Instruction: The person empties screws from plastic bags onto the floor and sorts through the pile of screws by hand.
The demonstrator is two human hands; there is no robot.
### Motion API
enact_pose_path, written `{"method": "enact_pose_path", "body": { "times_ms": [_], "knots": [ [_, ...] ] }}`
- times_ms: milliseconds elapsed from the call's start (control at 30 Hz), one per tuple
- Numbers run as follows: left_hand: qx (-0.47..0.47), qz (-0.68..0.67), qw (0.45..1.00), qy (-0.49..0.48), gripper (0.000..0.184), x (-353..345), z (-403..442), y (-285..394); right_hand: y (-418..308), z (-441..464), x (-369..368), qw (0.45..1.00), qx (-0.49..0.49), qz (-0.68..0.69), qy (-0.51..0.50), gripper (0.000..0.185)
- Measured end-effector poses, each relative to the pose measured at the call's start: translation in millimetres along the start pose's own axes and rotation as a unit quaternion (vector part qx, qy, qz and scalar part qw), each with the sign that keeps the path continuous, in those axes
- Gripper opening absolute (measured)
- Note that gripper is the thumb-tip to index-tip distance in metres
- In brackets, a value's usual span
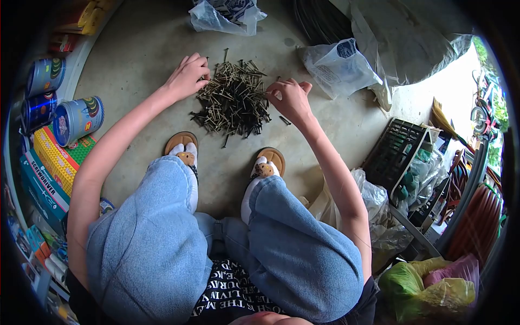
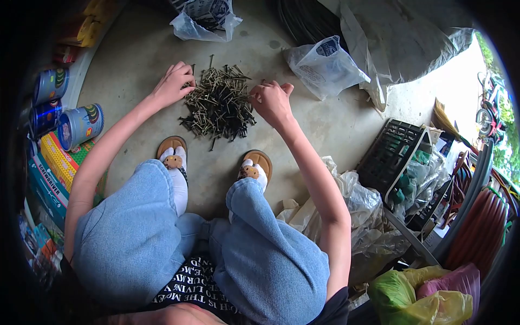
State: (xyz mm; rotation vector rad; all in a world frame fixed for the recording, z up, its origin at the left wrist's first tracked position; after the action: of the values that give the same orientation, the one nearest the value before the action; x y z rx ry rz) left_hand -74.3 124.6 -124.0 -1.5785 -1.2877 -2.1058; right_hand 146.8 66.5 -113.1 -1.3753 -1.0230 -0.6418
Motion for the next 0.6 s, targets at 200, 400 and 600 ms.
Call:
{"method": "enact_pose_path", "body": {
  "times_ms": [200,400,600],
  "knots": [
    [-0.017,-0.011,1.0,0.021,0.008,13.9,6.6,12.5,8.0,0.0,-21.3,0.999,-0.003,-0.037,0.031,0.013],
    [-0.015,-0.032,0.998,0.048,0.009,32.3,17.6,24.9,-0.5,-0.4,-5.3,0.999,0.007,-0.033,0.026,0.008],
    [-0.025,-0.035,0.997,0.061,0.009,38.7,21.8,32.2,-13.8,0.7,20.7,0.995,0.049,-0.026,0.082,0.007]
  ]
}}
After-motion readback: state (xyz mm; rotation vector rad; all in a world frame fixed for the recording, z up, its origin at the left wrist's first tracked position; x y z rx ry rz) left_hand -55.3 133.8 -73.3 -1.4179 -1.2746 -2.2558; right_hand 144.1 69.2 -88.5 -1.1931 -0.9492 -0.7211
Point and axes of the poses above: each hand's wrist, its own z-axis towards the middle knuckle, its own x-axis out of the back of the hand, y = z × x, the point moved 8 cm from there along z, towards the middle knuckle, and after that the axes turned 5 degrees about y, right-handed, at the moved point
